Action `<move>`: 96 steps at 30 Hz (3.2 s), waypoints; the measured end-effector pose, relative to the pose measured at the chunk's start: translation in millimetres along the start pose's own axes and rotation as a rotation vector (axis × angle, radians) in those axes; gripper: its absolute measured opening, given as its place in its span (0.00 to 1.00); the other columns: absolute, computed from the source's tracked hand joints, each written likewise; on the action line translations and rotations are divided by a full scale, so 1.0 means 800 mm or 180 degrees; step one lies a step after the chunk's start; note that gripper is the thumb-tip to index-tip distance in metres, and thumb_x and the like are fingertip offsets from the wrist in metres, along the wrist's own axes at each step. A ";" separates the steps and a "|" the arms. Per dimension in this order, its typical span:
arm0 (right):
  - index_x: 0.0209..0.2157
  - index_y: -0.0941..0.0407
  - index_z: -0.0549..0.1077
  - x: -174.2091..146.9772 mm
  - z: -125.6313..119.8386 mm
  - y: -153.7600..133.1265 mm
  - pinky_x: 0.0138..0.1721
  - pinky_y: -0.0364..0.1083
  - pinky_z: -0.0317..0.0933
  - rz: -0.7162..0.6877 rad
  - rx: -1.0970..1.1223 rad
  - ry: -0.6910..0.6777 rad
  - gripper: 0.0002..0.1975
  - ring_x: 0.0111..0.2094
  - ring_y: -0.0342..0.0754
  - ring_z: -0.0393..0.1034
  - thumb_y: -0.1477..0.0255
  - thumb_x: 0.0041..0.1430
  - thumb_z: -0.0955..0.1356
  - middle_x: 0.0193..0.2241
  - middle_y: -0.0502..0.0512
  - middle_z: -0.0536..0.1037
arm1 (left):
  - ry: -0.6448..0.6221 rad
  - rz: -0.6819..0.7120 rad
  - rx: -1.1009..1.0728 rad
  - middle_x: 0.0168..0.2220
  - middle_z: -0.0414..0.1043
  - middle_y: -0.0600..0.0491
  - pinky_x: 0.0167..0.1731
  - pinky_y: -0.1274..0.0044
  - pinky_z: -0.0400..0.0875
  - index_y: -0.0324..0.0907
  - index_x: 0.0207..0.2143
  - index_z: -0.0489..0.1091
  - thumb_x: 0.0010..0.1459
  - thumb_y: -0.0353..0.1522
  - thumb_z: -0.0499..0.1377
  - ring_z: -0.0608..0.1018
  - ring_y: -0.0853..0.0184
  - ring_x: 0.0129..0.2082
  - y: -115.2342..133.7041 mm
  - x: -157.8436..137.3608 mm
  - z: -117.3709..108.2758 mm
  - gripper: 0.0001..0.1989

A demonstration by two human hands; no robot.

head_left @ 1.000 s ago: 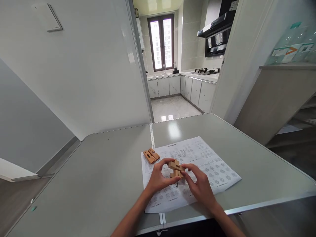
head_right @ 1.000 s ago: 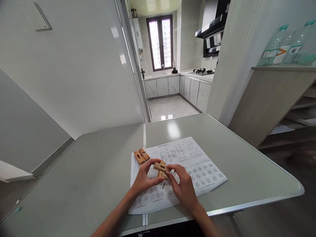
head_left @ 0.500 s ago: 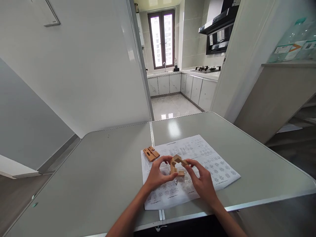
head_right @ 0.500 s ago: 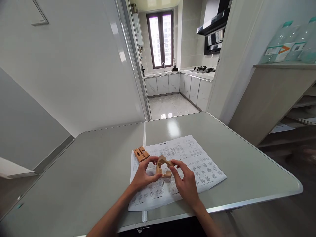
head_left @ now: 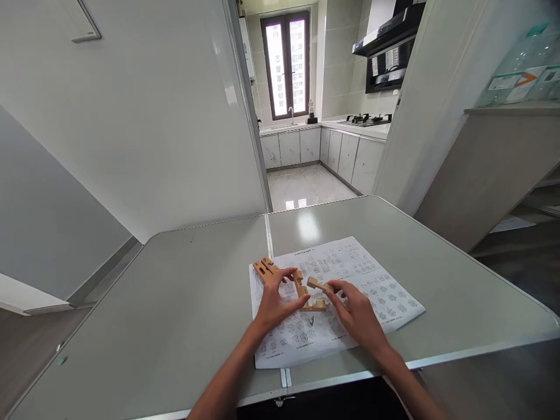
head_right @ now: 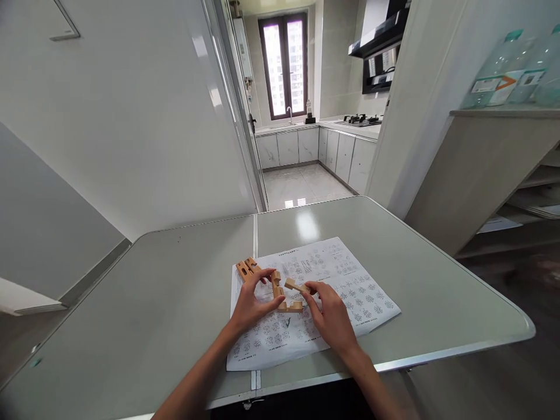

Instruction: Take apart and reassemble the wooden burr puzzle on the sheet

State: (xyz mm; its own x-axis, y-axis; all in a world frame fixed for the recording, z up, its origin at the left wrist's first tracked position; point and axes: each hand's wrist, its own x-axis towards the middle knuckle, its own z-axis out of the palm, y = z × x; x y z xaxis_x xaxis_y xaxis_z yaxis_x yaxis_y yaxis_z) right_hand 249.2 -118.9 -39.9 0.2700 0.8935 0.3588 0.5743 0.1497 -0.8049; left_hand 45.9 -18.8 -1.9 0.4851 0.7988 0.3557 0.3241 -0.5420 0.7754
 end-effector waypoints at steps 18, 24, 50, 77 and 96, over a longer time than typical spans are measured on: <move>0.46 0.51 0.76 -0.002 0.006 0.003 0.47 0.57 0.71 -0.0348 -0.0193 -0.0436 0.11 0.48 0.57 0.74 0.63 0.73 0.63 0.44 0.58 0.80 | -0.0004 -0.0013 0.0095 0.47 0.78 0.49 0.48 0.65 0.73 0.46 0.54 0.72 0.51 0.41 0.72 0.78 0.59 0.44 0.001 0.001 -0.001 0.28; 0.53 0.50 0.73 -0.006 0.005 -0.001 0.51 0.58 0.69 -0.0528 -0.0354 -0.0569 0.17 0.51 0.59 0.71 0.63 0.64 0.72 0.49 0.58 0.78 | 0.0033 -0.0018 0.0091 0.48 0.77 0.49 0.48 0.65 0.73 0.45 0.53 0.71 0.51 0.40 0.72 0.77 0.59 0.43 0.002 0.001 -0.002 0.28; 0.51 0.51 0.72 -0.005 0.010 0.001 0.42 0.56 0.74 -0.0179 -0.0054 -0.0255 0.13 0.42 0.56 0.76 0.63 0.74 0.60 0.44 0.60 0.76 | -0.0575 0.0456 0.0793 0.51 0.71 0.45 0.56 0.57 0.70 0.46 0.49 0.73 0.46 0.49 0.74 0.74 0.51 0.53 -0.017 -0.005 0.011 0.31; 0.52 0.51 0.71 -0.007 0.007 -0.013 0.46 0.50 0.72 -0.0321 0.0578 -0.0853 0.14 0.45 0.53 0.77 0.67 0.74 0.59 0.46 0.56 0.80 | -0.1268 0.0377 0.0560 0.51 0.74 0.50 0.45 0.69 0.76 0.52 0.57 0.73 0.46 0.50 0.73 0.81 0.58 0.43 -0.001 -0.002 0.009 0.36; 0.54 0.52 0.70 -0.009 0.003 -0.017 0.45 0.50 0.69 -0.0011 0.0359 -0.0747 0.13 0.41 0.52 0.76 0.67 0.73 0.60 0.42 0.56 0.80 | 0.0727 -0.0422 0.1225 0.44 0.74 0.50 0.43 0.69 0.77 0.46 0.49 0.76 0.50 0.50 0.71 0.80 0.59 0.41 -0.075 -0.003 -0.119 0.28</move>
State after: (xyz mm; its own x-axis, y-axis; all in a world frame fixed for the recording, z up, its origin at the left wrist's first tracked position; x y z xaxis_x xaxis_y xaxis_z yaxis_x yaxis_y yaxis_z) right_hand 237.5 -126.3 -32.7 0.0739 0.9647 0.2528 0.4814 0.1875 -0.8562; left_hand -52.2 36.9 0.8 0.2420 0.8813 0.4059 0.6698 -0.4544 0.5873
